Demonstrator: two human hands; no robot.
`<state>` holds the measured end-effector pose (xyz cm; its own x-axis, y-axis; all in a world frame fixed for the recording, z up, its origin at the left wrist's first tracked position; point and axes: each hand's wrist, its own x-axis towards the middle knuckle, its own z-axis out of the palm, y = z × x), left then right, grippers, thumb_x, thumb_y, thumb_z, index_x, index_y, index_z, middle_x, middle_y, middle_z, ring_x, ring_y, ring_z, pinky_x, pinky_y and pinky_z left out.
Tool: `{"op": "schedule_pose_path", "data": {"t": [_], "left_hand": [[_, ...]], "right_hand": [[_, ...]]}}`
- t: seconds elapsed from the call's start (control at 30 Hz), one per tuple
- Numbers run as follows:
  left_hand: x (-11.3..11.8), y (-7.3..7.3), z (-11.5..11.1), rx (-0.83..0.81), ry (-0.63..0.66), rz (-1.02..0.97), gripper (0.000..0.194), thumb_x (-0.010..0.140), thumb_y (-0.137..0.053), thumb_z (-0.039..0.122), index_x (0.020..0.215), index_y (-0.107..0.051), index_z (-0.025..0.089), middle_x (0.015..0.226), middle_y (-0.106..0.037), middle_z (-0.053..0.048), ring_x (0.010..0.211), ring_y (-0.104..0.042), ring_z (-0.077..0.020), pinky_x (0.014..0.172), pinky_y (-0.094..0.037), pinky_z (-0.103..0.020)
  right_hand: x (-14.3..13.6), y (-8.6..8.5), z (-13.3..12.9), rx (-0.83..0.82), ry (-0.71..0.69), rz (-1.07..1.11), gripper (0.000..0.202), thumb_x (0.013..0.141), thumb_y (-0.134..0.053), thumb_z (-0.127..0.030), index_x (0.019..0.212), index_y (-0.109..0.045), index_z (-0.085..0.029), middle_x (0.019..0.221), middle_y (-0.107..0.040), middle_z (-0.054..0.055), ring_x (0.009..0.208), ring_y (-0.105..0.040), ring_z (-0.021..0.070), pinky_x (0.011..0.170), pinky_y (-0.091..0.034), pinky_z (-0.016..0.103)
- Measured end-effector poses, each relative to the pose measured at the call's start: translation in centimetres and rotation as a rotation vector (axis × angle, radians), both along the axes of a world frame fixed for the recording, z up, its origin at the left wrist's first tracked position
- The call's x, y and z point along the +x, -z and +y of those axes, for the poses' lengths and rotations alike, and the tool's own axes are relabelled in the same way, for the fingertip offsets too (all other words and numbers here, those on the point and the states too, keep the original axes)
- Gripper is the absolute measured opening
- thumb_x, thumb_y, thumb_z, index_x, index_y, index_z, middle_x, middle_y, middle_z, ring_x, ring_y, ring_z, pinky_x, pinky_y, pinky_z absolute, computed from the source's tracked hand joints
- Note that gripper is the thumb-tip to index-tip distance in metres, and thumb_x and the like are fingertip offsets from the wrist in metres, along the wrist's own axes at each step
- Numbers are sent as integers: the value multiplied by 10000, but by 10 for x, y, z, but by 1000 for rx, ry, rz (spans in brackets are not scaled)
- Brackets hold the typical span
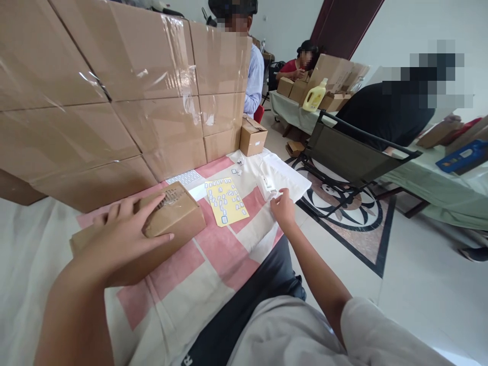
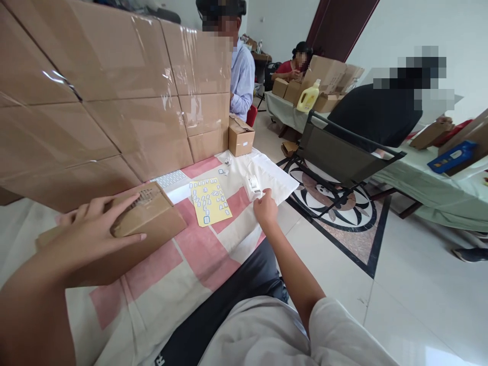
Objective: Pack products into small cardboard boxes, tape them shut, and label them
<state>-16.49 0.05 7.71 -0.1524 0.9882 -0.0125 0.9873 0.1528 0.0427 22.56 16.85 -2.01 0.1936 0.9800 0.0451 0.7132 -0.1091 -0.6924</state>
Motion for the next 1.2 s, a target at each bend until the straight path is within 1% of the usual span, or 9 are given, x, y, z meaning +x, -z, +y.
{"op": "schedule_pose_path", "data": {"t": [0.17,0.33,0.43,0.57,0.73,0.87,1.03,1.13,1.2], "left_hand": [[-1,1,0,4,0,-6,859,873,-425,752,1625,-238,380,1456,-414,-142,1355,-420,-418,1115,-308,-601],[-1,2,0,4,-1,2,862,873,-423,755,1623,-255,362,1450,-416,-152,1357,-420,-418,1104,-322,-592],[-2,5,0,6,-3,10,878,865,-419,769,1623,-263,354,1445,-421,-154,1357,-419,-424,1108,-318,-605],[-3,6,1,9,-4,24,873,863,-412,773,1623,-248,375,1444,-421,-147,1351,-432,-425,1109,-326,-623],[-2,4,0,-7,-9,14,865,871,-401,764,1628,-232,381,1454,-416,-145,1362,-433,-425,1108,-340,-615],[-3,6,0,22,2,30,860,871,-418,761,1626,-231,395,1459,-416,-139,1360,-437,-429,1112,-331,-628],[-4,6,1,14,-3,23,859,875,-427,751,1631,-204,410,1461,-422,-135,1365,-436,-425,1101,-341,-619],[-2,5,1,9,-12,37,870,869,-436,754,1629,-221,389,1470,-414,-143,1365,-435,-418,1117,-330,-617],[-1,3,1,-2,-15,42,869,877,-435,744,1630,-225,366,1476,-408,-155,1368,-427,-417,1119,-329,-613]], "right_hand": [[2,-6,-3,14,-52,-348,326,931,-516,-156,1255,-485,-167,816,-638,52,784,-623,256,686,-353,306],[-1,-18,0,39,-114,-534,326,904,-509,-120,1228,-517,-155,1143,-606,130,802,-613,223,641,-333,302],[-2,-20,2,50,-158,-597,328,904,-476,-95,1223,-535,-144,1209,-564,142,775,-595,207,617,-322,308],[-2,-17,-2,52,-180,-631,338,930,-446,-111,1250,-547,-139,1278,-545,155,761,-592,196,599,-326,303],[-2,-19,-8,12,-219,-631,448,952,-430,-105,1380,-543,-168,1118,-679,113,822,-648,229,645,-366,300],[-2,-20,-10,-4,-228,-627,554,958,-432,-109,1504,-490,-187,1154,-720,119,894,-679,251,681,-400,306],[2,-18,-12,28,-204,-615,497,1010,-415,-185,1498,-506,-200,1044,-759,100,848,-693,252,676,-399,300],[5,-15,-13,38,-218,-613,456,1024,-423,-210,1463,-547,-230,1036,-768,90,865,-704,252,691,-407,295],[5,-14,-14,32,-229,-613,465,1033,-408,-204,1478,-541,-217,1007,-772,95,864,-709,256,696,-415,298]]}}
